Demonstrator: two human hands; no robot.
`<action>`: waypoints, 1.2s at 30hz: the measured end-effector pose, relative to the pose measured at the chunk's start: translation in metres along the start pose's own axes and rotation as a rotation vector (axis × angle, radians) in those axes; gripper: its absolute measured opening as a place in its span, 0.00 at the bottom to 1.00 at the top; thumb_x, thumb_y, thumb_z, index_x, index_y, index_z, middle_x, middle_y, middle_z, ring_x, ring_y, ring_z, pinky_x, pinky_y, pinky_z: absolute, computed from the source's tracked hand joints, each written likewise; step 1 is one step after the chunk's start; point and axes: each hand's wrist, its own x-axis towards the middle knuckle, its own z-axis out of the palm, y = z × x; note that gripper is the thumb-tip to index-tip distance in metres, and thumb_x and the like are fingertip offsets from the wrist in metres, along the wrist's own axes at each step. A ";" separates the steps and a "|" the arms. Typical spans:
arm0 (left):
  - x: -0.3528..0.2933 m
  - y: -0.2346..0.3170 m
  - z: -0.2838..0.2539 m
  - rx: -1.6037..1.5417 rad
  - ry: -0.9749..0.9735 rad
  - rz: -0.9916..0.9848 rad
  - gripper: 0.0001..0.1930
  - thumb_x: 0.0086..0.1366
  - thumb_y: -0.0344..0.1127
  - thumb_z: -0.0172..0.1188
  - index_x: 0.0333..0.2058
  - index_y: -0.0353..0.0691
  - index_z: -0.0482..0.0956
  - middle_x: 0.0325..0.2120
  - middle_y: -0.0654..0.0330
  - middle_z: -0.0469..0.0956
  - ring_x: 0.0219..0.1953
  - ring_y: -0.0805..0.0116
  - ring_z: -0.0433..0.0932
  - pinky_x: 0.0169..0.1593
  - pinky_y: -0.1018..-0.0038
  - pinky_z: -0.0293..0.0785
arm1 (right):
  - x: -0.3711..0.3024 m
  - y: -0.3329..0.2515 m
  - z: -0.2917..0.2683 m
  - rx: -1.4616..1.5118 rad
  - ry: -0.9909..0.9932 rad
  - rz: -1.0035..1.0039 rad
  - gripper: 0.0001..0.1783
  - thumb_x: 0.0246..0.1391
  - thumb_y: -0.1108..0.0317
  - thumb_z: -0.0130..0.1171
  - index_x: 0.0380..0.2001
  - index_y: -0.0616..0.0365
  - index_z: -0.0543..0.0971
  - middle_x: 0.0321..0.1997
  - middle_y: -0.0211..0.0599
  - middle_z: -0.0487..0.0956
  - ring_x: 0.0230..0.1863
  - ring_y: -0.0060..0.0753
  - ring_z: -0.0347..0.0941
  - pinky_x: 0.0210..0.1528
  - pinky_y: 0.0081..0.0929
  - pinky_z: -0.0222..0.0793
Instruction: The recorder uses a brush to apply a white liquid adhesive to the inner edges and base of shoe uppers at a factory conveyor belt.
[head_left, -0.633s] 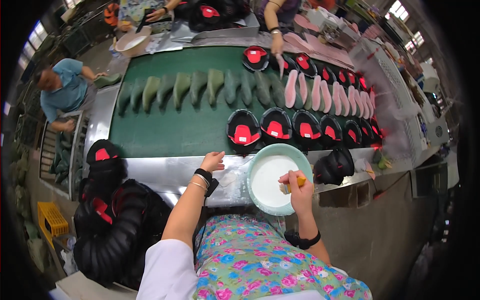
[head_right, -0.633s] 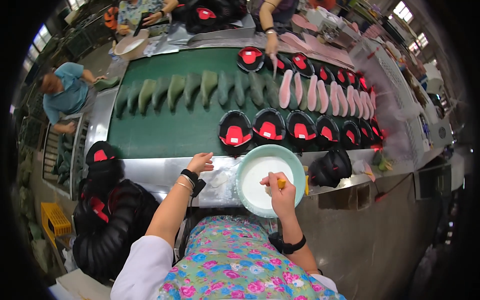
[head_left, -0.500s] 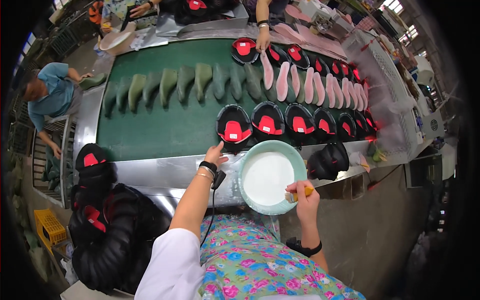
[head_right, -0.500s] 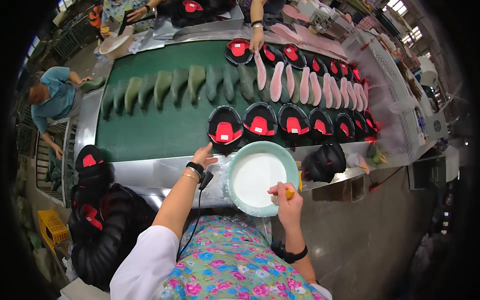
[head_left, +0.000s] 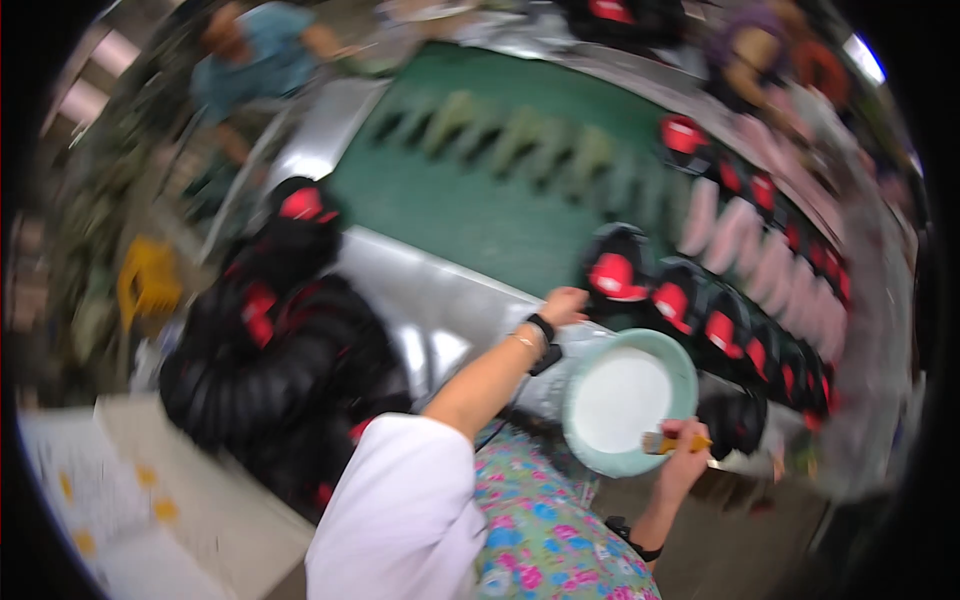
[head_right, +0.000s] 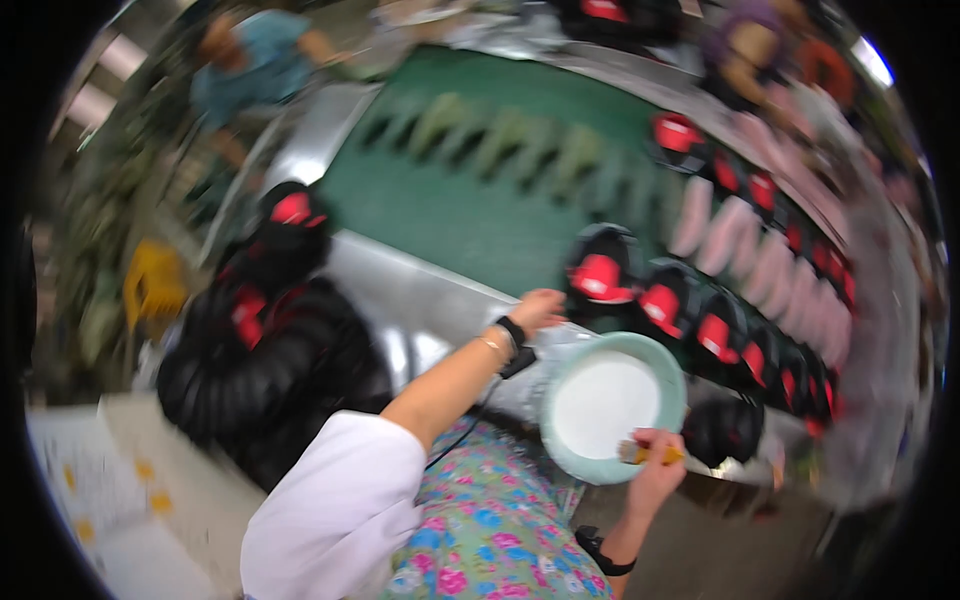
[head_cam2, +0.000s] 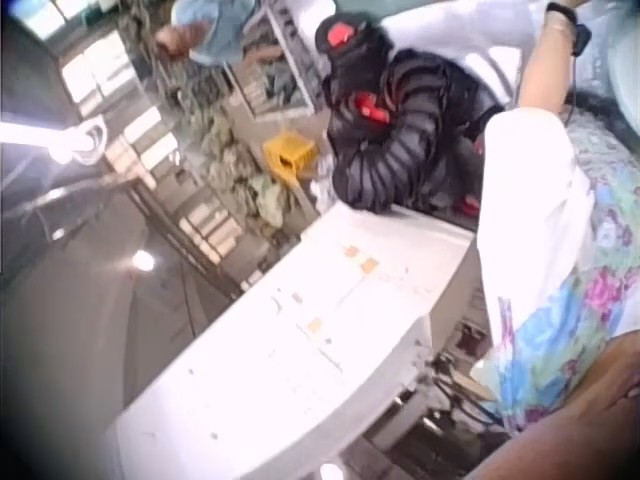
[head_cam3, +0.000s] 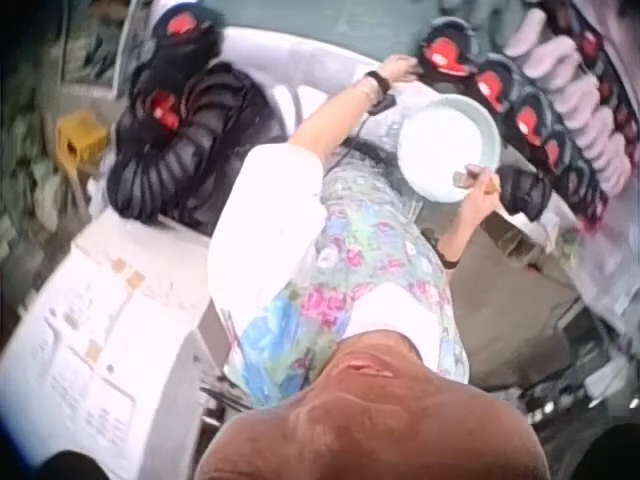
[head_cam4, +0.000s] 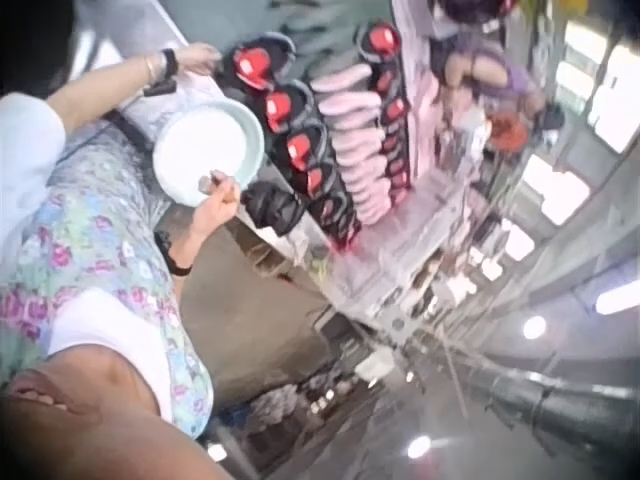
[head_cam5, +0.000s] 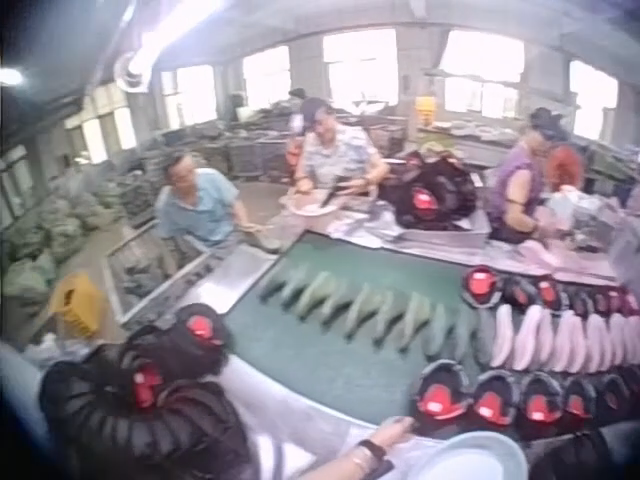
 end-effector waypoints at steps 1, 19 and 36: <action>-0.030 0.004 -0.007 -0.020 0.006 -0.019 0.25 0.65 0.47 0.56 0.53 0.34 0.67 0.42 0.50 0.75 0.35 0.64 0.78 0.42 0.70 0.77 | 0.004 -0.001 0.005 0.074 -0.068 -0.009 0.16 0.65 0.64 0.46 0.26 0.62 0.74 0.27 0.32 0.77 0.30 0.21 0.70 0.37 0.21 0.66; -0.575 0.026 -0.189 1.030 1.717 0.695 0.13 0.57 0.33 0.59 0.40 0.34 0.79 0.39 0.49 0.79 0.45 0.50 0.75 0.50 0.63 0.69 | -0.007 -0.091 0.172 0.253 -0.696 -0.345 0.14 0.66 0.60 0.46 0.34 0.60 0.74 0.29 0.31 0.77 0.28 0.17 0.69 0.33 0.16 0.64; -0.617 0.017 -0.325 1.102 1.605 -0.119 0.35 0.51 0.64 0.60 0.42 0.34 0.76 0.35 0.42 0.79 0.42 0.46 0.77 0.45 0.58 0.72 | -0.074 -0.082 0.342 -0.079 -1.294 -0.402 0.13 0.60 0.63 0.54 0.34 0.65 0.78 0.24 0.35 0.79 0.27 0.24 0.74 0.32 0.24 0.68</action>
